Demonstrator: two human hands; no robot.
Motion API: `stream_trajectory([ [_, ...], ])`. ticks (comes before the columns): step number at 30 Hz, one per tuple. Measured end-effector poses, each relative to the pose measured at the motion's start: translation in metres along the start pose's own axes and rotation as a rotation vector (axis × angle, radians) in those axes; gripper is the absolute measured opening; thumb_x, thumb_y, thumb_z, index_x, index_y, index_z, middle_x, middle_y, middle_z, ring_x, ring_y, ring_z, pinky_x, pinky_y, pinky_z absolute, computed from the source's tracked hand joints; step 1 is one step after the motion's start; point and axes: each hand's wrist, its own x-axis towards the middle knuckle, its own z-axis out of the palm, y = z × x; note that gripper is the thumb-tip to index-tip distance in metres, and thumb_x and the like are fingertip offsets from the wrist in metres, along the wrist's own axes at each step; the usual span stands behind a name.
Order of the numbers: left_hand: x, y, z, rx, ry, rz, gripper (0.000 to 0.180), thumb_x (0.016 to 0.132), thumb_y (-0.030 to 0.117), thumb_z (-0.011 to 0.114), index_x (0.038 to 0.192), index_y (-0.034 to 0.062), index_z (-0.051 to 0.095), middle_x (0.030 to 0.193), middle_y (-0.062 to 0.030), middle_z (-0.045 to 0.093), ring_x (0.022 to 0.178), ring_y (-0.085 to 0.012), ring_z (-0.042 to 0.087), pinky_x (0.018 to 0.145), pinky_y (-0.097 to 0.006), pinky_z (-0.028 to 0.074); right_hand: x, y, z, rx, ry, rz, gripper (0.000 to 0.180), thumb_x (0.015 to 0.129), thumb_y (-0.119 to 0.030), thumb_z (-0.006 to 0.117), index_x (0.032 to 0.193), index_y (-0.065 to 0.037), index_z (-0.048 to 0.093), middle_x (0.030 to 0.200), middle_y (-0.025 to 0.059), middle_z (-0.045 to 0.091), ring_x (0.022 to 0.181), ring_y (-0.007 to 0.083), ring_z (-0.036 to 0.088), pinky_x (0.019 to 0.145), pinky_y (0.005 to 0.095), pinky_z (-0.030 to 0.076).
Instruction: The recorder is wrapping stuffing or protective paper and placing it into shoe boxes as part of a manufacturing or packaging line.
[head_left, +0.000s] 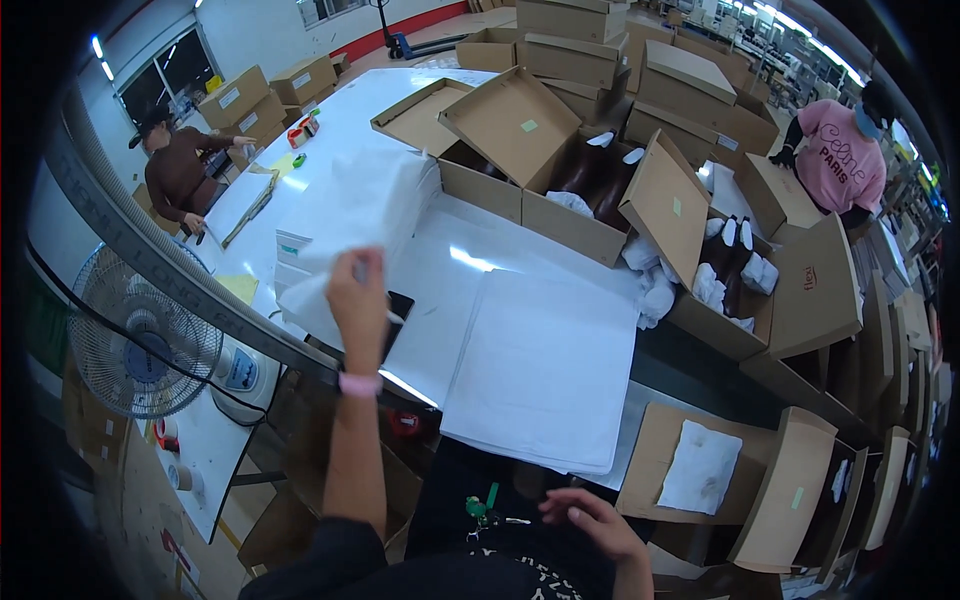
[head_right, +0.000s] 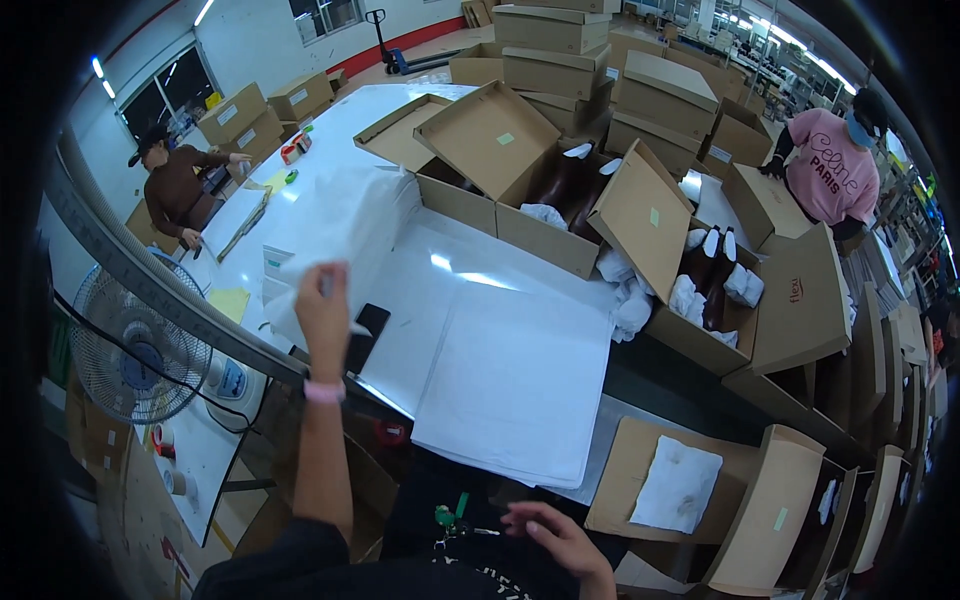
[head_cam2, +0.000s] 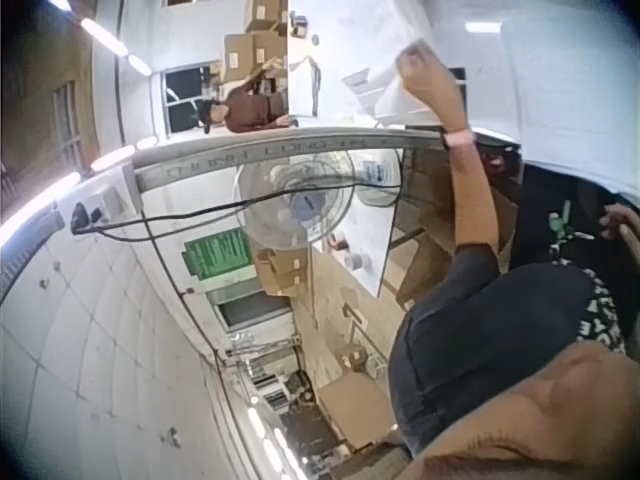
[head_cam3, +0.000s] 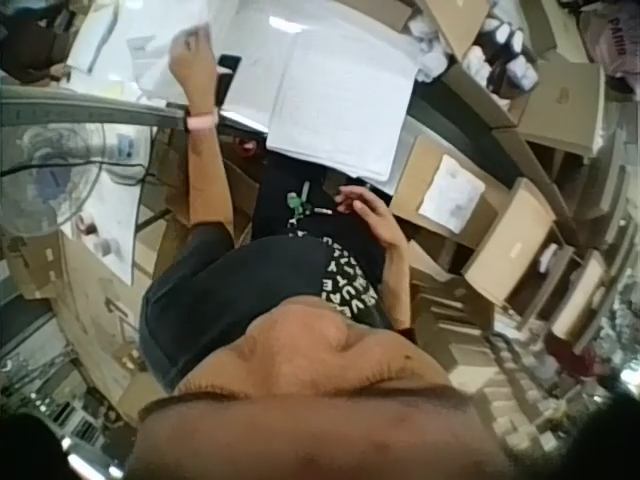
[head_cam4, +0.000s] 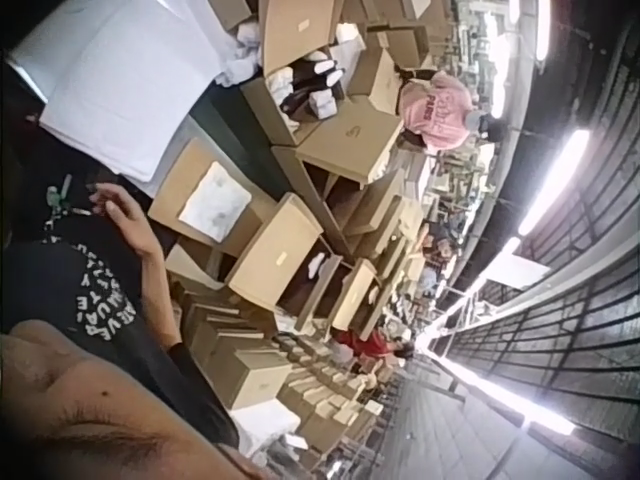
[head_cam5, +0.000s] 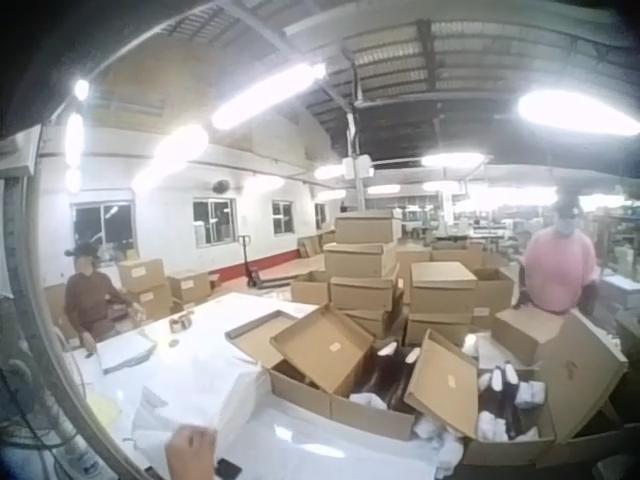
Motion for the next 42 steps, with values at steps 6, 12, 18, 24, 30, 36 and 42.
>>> stream_trajectory([
  [6, -0.167, 0.122, 0.005, -0.585, -1.057, 0.579, 0.016, 0.096, 0.014, 0.083, 0.106, 0.0049, 0.075, 0.114, -0.0144, 0.075, 0.115, -0.0379, 0.071, 0.100, -0.047, 0.057, 0.080, -0.033, 0.001, 0.159, 0.567, -0.521, 0.076, 0.115, -0.038, 0.067, 0.171, 0.003, 0.035, 0.158, 0.0170, 0.059, 0.136, 0.0279, 0.065, 0.116, 0.0446, 0.053],
  [12, -0.086, 0.098, 0.065, -0.749, -1.457, 0.261, 0.024, 0.104, 0.001, 0.071, 0.125, 0.0025, 0.083, 0.119, -0.0132, 0.086, 0.109, -0.0210, 0.080, 0.102, -0.036, 0.061, 0.056, -0.083, -0.005, 0.215, 1.011, -0.535, 0.048, 0.111, -0.019, 0.071, 0.151, 0.004, 0.059, 0.140, 0.0161, 0.072, 0.126, 0.0272, 0.070, 0.110, 0.0418, 0.055],
  [18, 0.155, -0.101, 0.104, 0.114, 0.092, 0.345, 0.021, 0.097, 0.018, 0.081, 0.115, 0.0085, 0.085, 0.116, -0.0163, 0.082, 0.111, -0.0367, 0.073, 0.101, -0.048, 0.055, -0.032, -0.027, -0.006, 0.240, 1.069, -0.432, 0.054, 0.108, -0.015, 0.073, 0.155, 0.004, 0.053, 0.144, 0.0162, 0.070, 0.127, 0.0282, 0.070, 0.111, 0.0435, 0.055],
  [24, 0.178, -0.190, 0.103, 0.339, -0.222, 0.167, 0.026, 0.095, 0.028, 0.086, 0.113, 0.0092, 0.089, 0.112, -0.0198, 0.082, 0.105, -0.0383, 0.077, 0.098, -0.047, 0.060, -0.104, 0.010, -0.007, 0.279, 1.153, -0.244, 0.065, 0.104, -0.016, 0.078, 0.158, 0.006, 0.049, 0.147, 0.0205, 0.066, 0.132, 0.0337, 0.067, 0.113, 0.0484, 0.054],
  [30, 0.174, -0.168, 0.110, 0.380, -0.247, 0.042, 0.022, 0.098, 0.028, 0.084, 0.104, 0.0085, 0.089, 0.110, -0.0173, 0.083, 0.103, -0.0370, 0.079, 0.096, -0.046, 0.061, -0.102, 0.014, -0.006, 0.281, 1.153, -0.235, 0.056, 0.106, -0.016, 0.079, 0.152, 0.008, 0.058, 0.139, 0.0191, 0.072, 0.125, 0.0325, 0.071, 0.104, 0.0448, 0.059],
  [36, 0.190, -0.166, 0.064, 0.505, -0.176, -0.029, 0.022, 0.099, 0.032, 0.082, 0.103, 0.0115, 0.087, 0.106, -0.0124, 0.084, 0.097, -0.0353, 0.081, 0.088, -0.046, 0.064, -0.081, -0.004, -0.011, 0.332, 1.129, -0.297, 0.053, 0.101, -0.014, 0.078, 0.148, 0.003, 0.058, 0.135, 0.0161, 0.072, 0.121, 0.0301, 0.072, 0.108, 0.0474, 0.057],
  [42, 0.132, -0.102, 0.025, 0.459, -0.092, -0.038, 0.022, 0.101, 0.031, 0.080, 0.102, 0.0088, 0.083, 0.102, -0.0135, 0.083, 0.096, -0.0376, 0.080, 0.085, -0.048, 0.062, -0.072, -0.024, -0.011, 0.278, 1.106, -0.355, 0.054, 0.101, -0.014, 0.076, 0.149, 0.003, 0.057, 0.139, 0.0168, 0.071, 0.124, 0.0308, 0.071, 0.111, 0.0481, 0.055],
])
